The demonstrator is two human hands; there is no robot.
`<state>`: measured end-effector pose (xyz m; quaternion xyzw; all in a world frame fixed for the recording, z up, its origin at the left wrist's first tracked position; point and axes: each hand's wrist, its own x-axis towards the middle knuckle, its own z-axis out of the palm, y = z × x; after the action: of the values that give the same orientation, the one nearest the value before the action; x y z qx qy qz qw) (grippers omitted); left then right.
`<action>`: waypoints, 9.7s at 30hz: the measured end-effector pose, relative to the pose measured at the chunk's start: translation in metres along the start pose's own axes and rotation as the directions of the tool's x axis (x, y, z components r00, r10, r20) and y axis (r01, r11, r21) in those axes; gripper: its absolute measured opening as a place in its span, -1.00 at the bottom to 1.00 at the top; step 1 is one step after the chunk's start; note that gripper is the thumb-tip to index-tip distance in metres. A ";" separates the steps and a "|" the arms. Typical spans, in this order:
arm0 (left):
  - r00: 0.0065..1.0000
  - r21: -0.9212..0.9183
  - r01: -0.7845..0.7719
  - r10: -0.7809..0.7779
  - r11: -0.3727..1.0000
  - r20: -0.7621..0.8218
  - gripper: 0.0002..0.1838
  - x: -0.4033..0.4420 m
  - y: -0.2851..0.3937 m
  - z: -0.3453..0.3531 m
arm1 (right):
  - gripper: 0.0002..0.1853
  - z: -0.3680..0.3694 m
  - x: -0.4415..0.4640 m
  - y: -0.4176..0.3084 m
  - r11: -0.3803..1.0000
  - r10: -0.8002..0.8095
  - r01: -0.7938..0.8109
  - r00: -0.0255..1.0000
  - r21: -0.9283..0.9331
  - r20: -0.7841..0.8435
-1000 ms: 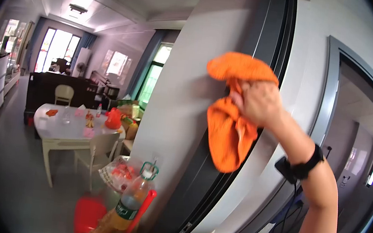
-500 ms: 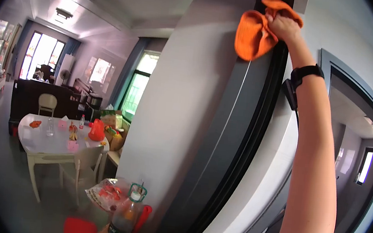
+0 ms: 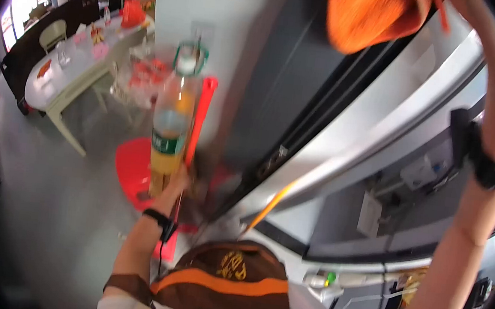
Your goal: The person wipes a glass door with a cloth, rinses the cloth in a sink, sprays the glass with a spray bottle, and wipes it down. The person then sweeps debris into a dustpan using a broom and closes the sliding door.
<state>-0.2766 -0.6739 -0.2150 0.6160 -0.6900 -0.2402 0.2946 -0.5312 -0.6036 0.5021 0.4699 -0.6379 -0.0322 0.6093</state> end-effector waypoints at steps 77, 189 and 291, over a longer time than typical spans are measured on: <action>0.741 -0.328 0.606 -0.363 0.725 0.565 -0.48 -0.336 0.049 0.133 | -0.77 0.223 -0.572 -0.362 -0.539 -0.492 -0.831 0.445 0.140 0.748; 0.880 -0.244 0.386 -0.276 0.890 0.388 -0.59 -0.183 -0.054 0.116 | -0.81 0.027 -0.502 -0.391 -0.803 -0.501 -0.572 0.800 0.167 0.331; 0.892 -0.221 0.168 -0.053 0.961 0.449 -0.88 -0.241 -0.001 0.235 | -0.56 0.079 -0.557 -0.172 -0.882 -0.388 -0.443 0.876 0.161 0.285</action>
<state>-0.4251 -0.4428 -0.4092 0.5416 -0.6656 -0.4754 0.1938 -0.6008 -0.3853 -0.0399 0.5529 -0.2915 0.5837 -0.5182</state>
